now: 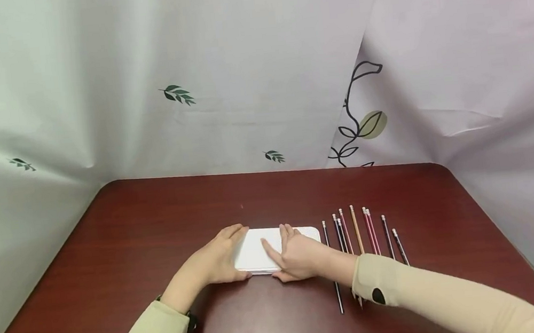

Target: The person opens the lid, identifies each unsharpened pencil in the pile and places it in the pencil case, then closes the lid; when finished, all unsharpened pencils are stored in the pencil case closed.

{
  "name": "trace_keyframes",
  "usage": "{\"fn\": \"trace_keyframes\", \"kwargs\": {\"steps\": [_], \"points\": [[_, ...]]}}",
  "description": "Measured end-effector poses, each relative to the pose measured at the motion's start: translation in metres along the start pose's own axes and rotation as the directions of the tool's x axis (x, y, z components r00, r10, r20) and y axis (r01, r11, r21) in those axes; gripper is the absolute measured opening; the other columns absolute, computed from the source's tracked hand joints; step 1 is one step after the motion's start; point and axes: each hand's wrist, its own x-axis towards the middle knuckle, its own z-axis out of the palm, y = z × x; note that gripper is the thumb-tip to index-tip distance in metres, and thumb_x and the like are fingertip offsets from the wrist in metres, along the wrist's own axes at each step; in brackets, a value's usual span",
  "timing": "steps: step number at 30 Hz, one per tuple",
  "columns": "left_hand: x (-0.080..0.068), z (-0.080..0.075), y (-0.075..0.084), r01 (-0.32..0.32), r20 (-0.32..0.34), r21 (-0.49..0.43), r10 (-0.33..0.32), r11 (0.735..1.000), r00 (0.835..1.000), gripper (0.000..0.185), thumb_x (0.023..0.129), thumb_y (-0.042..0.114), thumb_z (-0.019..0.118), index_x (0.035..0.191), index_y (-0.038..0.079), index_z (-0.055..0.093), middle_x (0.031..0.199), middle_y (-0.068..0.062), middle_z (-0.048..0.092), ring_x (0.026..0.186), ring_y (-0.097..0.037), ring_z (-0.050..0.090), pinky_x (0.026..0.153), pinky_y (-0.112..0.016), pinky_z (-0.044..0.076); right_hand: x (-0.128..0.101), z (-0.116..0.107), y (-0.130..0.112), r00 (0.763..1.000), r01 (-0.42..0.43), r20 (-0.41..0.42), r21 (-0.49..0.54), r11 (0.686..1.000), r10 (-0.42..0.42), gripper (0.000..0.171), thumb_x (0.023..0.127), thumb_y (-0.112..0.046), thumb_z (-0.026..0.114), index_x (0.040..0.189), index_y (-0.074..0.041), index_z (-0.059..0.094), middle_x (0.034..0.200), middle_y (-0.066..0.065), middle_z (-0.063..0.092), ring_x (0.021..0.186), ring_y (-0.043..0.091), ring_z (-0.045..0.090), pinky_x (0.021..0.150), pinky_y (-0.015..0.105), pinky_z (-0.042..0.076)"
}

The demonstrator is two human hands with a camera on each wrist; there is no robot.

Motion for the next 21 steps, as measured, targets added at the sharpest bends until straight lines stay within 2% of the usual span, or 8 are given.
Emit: {"fn": "trace_keyframes", "kwargs": {"steps": [4, 8, 12, 17, 21], "points": [[0.0008, -0.0003, 0.0005, -0.029, 0.006, 0.046, 0.029, 0.999, 1.000, 0.092, 0.063, 0.036, 0.082, 0.134, -0.005, 0.042, 0.136, -0.023, 0.043, 0.127, -0.036, 0.040, 0.100, -0.045, 0.040, -0.0009, -0.0015, -0.0054, 0.994, 0.107, 0.041, -0.077, 0.991, -0.104, 0.050, 0.093, -0.035, 0.045, 0.138, -0.015, 0.040, 0.096, 0.037, 0.061, 0.087, 0.040, 0.065, 0.071, 0.041, 0.055], [0.0013, -0.0023, 0.0011, -0.045, 0.021, 0.079, 0.044, 0.996, 0.999, 0.092, 0.064, 0.038, 0.081, 0.134, -0.006, 0.041, 0.136, -0.024, 0.043, 0.127, -0.036, 0.040, 0.100, -0.045, 0.040, -0.0014, -0.0042, -0.0076, 0.979, 0.175, 0.123, -0.118, 0.977, -0.160, 0.053, 0.093, -0.025, 0.041, 0.145, -0.022, 0.030, 0.098, 0.039, 0.060, 0.091, 0.043, 0.063, 0.074, 0.044, 0.054], [0.0018, -0.0022, 0.0002, -0.037, 0.030, 0.083, 0.034, 0.996, 0.999, 0.094, 0.065, 0.041, 0.081, 0.135, -0.005, 0.040, 0.138, -0.022, 0.042, 0.128, -0.035, 0.040, 0.100, -0.044, 0.041, -0.0029, -0.0019, -0.0080, 0.979, 0.192, 0.098, -0.150, 0.970, -0.178, 0.054, 0.092, -0.024, 0.041, 0.145, -0.025, 0.028, 0.094, 0.038, 0.060, 0.088, 0.043, 0.062, 0.072, 0.045, 0.053], [0.0028, -0.0016, -0.0018, -0.051, 0.008, 0.078, 0.051, 0.996, 0.999, 0.093, 0.065, 0.040, 0.080, 0.135, -0.005, 0.040, 0.137, -0.023, 0.042, 0.126, -0.036, 0.041, 0.099, -0.044, 0.041, -0.0039, 0.0020, -0.0076, 0.980, 0.199, 0.048, -0.214, 0.956, -0.193, 0.057, 0.090, -0.022, 0.040, 0.144, -0.027, 0.025, 0.086, 0.037, 0.061, 0.082, 0.043, 0.062, 0.067, 0.045, 0.053], [0.0016, -0.0018, -0.0018, -0.056, 0.010, 0.077, 0.055, 0.995, 0.998, 0.092, 0.065, 0.040, 0.080, 0.135, -0.006, 0.040, 0.136, -0.024, 0.043, 0.124, -0.037, 0.042, 0.098, -0.044, 0.042, -0.0047, 0.0041, -0.0072, 0.970, 0.230, -0.008, -0.271, 0.935, -0.241, 0.055, 0.093, -0.022, 0.035, 0.145, -0.026, 0.020, 0.085, 0.035, 0.063, 0.078, 0.041, 0.064, 0.064, 0.043, 0.054]]}}
